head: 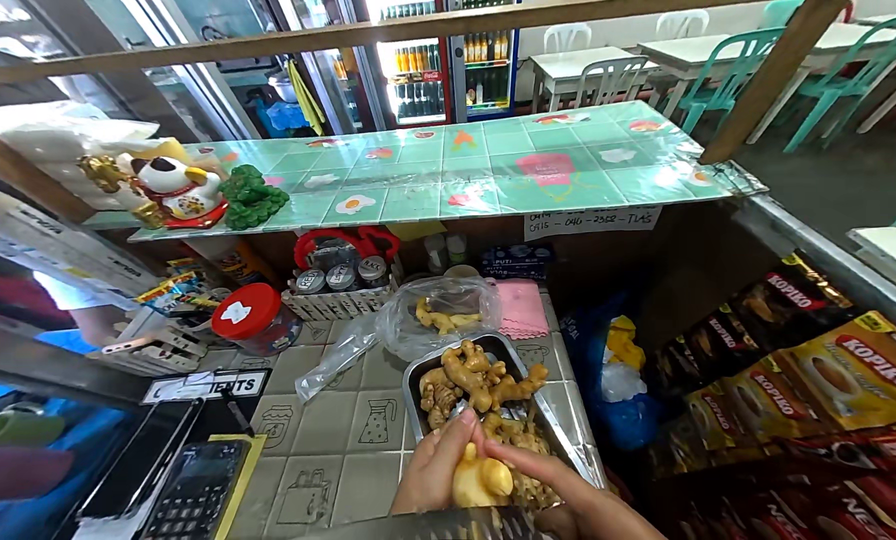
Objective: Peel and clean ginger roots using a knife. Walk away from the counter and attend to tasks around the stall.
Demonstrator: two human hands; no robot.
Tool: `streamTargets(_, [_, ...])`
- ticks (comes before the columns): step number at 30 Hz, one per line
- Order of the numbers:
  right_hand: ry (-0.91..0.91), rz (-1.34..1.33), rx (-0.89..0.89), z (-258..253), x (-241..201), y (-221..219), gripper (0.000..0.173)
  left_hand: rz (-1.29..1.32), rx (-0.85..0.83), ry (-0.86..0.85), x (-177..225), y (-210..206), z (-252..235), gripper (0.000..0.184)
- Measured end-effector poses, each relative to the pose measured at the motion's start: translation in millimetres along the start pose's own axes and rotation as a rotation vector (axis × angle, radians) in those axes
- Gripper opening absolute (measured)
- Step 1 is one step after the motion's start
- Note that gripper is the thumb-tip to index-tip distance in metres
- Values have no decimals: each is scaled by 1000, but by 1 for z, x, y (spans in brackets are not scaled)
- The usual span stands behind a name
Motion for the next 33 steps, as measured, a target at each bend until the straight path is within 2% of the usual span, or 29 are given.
streamTargets(9, [28, -89, -38, -3, 5, 3, 89, -44, -28, -1, 0, 2, -2, 43])
streamTargets(13, [-6, 48, 14, 2, 7, 3, 78, -84, 39, -30, 1, -1, 2, 42])
streamTargets(18, [-12, -3, 58, 1, 11, -1, 72, -83, 119, -52, -3, 0, 5, 41])
streamTargets(22, [15, -25, 132, -2, 11, -4, 72, 50, 151, -107, -14, 2, 1, 41])
streamTargets(26, [126, 3, 194, -3, 14, -8, 62, 187, 138, -84, -17, -3, 0, 41])
streamTargets(30, [199, 14, 195, -5, 17, -10, 59, 288, 153, -17, -15, -9, 3, 42])
streamTargets(33, [251, -35, 183, -9, 19, -13, 59, 351, 173, -65, -21, -9, 5, 40])
Point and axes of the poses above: each hand's wrist, its own z-axis away from the middle knuckle, its own y-axis out of the back of the hand, x = y × z, the point moved 2 cm from there along -z, towards the middle knuckle, and after that the axes turned 4 degrees about -z, right-handed, at the moved point
